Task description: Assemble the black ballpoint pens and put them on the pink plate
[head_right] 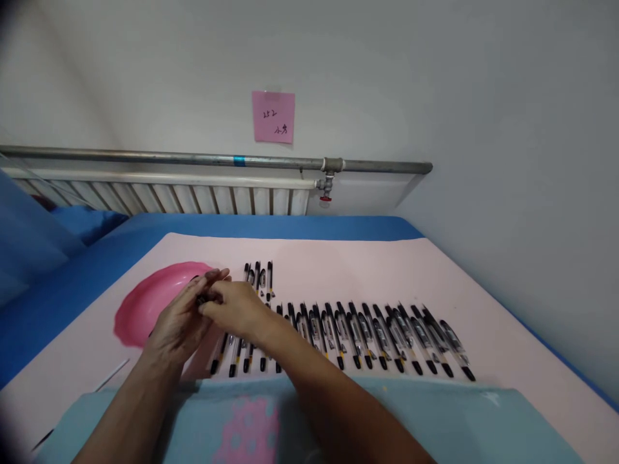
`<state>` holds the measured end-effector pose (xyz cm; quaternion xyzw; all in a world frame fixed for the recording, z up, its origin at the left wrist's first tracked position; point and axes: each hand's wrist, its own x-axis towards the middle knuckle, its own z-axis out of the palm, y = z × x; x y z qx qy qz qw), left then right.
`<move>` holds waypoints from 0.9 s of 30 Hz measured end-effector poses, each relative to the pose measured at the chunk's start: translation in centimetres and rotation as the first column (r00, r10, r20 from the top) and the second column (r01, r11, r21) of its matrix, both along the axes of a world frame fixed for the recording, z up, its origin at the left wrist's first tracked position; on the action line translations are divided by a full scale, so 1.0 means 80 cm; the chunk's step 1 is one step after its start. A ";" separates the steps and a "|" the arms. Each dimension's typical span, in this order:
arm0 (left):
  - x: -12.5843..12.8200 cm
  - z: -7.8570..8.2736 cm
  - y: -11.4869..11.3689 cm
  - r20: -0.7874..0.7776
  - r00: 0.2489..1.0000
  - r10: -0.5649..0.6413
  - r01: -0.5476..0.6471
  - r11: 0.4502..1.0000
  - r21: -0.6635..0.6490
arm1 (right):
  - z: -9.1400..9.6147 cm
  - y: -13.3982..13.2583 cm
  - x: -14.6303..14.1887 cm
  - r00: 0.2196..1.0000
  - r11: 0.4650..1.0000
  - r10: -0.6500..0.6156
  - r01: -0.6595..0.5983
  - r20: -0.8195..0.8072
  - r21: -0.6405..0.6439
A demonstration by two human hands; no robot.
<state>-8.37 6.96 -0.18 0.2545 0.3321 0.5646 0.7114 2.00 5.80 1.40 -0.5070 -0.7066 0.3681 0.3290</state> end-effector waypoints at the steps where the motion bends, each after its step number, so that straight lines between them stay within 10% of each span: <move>1: 0.001 0.000 -0.001 -0.009 1.000 -0.004 0.004 1.000 -0.004 | -0.002 0.000 -0.004 1.000 1.000 -0.014 0.014 0.009 0.004; 13: -0.072 -0.006 0.040 -0.424 0.882 0.206 -0.215 0.976 0.026 | -0.051 0.058 0.113 0.763 0.821 -0.532 0.572 0.368 0.002; 17: -0.096 -0.022 0.051 -0.893 0.393 0.221 -0.224 0.965 0.140 | -0.072 0.063 0.116 0.730 0.823 -0.513 0.568 0.452 0.015; 21: -0.104 -0.031 0.058 -0.981 -0.147 0.125 -0.045 0.990 0.133 | -0.078 0.065 0.113 0.729 0.843 -0.486 0.537 0.482 0.038; 27: -0.098 -0.038 0.064 -0.960 -0.275 0.056 0.051 0.998 0.043 | -0.079 0.067 0.116 0.729 0.856 -0.469 0.515 0.498 0.052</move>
